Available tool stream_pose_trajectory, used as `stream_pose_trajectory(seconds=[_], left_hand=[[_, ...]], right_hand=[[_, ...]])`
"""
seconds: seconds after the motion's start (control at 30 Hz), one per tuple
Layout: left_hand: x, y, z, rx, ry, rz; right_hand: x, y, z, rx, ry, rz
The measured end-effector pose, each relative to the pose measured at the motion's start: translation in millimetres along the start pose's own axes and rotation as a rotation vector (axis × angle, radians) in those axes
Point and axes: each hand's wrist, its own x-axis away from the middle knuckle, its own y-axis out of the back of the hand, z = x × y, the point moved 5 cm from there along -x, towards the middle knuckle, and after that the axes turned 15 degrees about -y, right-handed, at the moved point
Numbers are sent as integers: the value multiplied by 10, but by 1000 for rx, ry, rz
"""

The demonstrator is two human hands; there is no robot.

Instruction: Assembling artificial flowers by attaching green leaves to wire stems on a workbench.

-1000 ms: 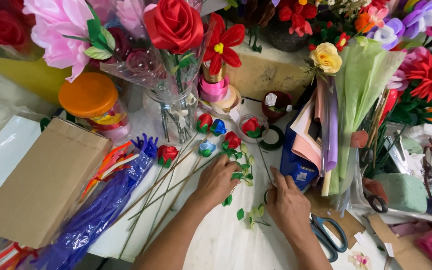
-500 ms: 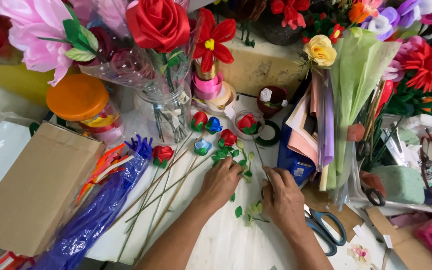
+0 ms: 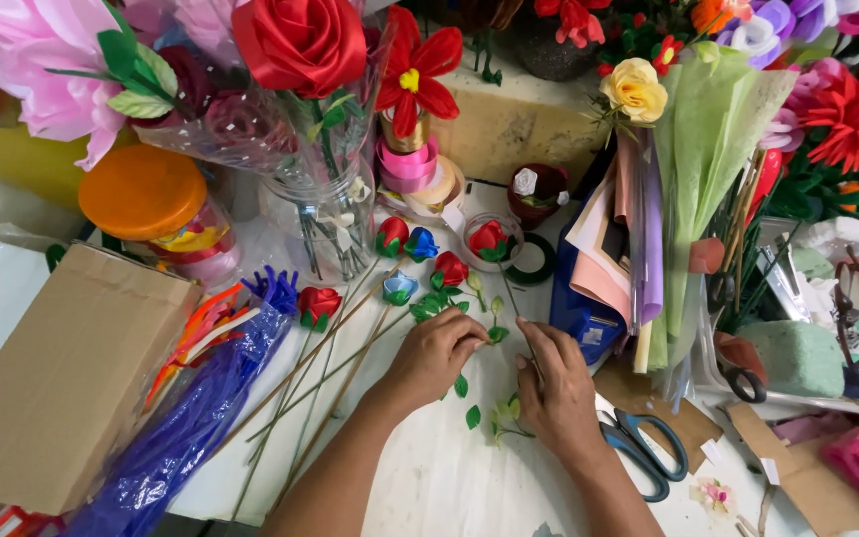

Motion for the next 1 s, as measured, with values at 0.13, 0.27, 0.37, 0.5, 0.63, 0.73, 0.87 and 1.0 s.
stream_pose_trajectory(seconds=[0.13, 0.27, 0.37, 0.5, 0.63, 0.73, 0.87, 1.0], left_hand=[[-28, 11, -83, 118, -53, 50], [-34, 10, -96, 128, -33, 66], [-37, 9, -103, 135, -23, 73], [-37, 5, -118, 163, -8, 87], [-38, -4, -119, 181, -4, 80], [-55, 20, -154, 179, -18, 87], [-58, 97, -132, 239, 118, 103], [-30, 260, -37, -19, 29, -19]], right_hand=[[-20, 12, 47, -44, 28, 78], [-40, 35, 64, -92, -14, 96], [-44, 44, 24, -109, -61, 108], [-61, 59, 41, -191, -54, 159], [-47, 28, 9, -167, -120, 225], [-41, -10, -26, -185, -89, 217], [-46, -22, -111, -251, -86, 236], [-49, -48, -366, -455, -226, 216]])
